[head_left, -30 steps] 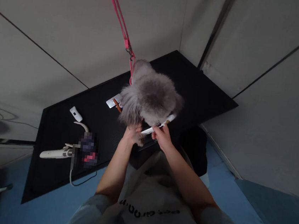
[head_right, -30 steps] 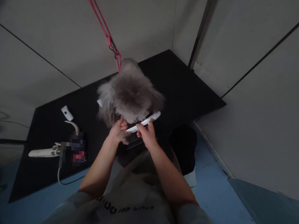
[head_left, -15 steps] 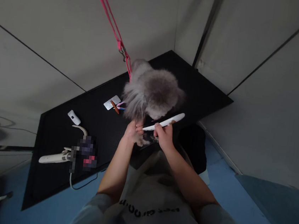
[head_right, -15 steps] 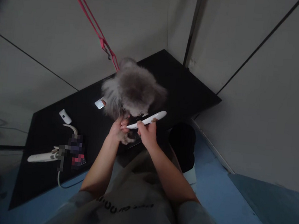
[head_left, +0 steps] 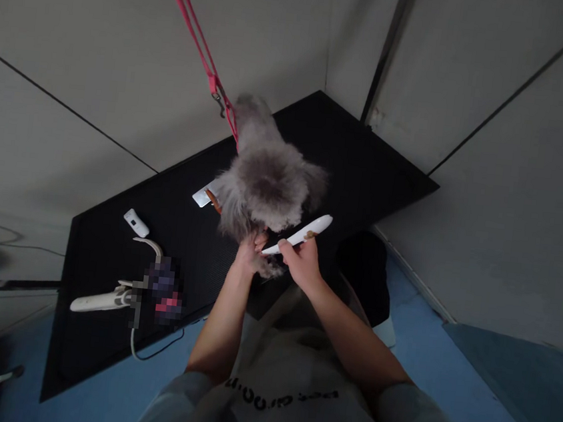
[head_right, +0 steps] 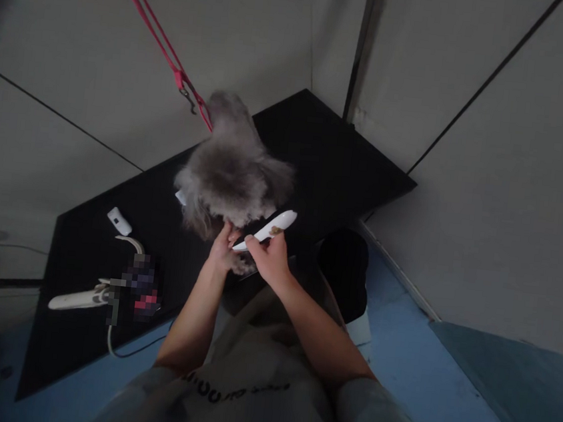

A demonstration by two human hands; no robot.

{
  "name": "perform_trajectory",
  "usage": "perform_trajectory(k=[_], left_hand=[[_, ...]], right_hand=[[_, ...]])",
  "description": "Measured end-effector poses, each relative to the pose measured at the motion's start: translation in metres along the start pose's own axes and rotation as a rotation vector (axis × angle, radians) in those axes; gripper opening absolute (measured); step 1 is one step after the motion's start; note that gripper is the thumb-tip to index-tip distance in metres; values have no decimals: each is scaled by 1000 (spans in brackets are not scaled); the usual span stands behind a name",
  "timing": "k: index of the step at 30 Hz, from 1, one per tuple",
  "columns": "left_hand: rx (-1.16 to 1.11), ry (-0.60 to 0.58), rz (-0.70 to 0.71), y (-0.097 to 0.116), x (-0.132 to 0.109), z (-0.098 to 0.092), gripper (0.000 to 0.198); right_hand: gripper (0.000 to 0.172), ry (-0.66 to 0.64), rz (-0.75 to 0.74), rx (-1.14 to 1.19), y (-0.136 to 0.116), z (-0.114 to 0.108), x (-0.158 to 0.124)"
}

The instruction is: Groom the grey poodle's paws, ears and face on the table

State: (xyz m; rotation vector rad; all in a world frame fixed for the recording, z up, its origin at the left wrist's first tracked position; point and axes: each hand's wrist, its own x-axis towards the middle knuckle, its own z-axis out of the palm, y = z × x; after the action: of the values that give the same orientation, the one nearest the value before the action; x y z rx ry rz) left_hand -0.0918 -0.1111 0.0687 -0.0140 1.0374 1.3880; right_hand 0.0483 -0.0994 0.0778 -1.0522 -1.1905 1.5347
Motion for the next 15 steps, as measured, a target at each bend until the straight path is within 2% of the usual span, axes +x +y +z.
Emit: perform_trajectory(k=[3,7,9,12,15], left_hand=[[4,25,-20,-4,2,-3,55],[1,-7,-81,-2,5,-1,54],[1,-29,-85,0,7,1,51],[41,-57,-70,1,9,7,49],[51,-81,27,2,7,15,40]], right_hand=[[29,-71,7,-78,7,1,-4],[26,-130,48,-52,8,-6,-10],[22,-82,51,5,4,-9,-9],[21,65,20,48,-1,-11,-5],[23,62,-24,21,2,-10,-7]])
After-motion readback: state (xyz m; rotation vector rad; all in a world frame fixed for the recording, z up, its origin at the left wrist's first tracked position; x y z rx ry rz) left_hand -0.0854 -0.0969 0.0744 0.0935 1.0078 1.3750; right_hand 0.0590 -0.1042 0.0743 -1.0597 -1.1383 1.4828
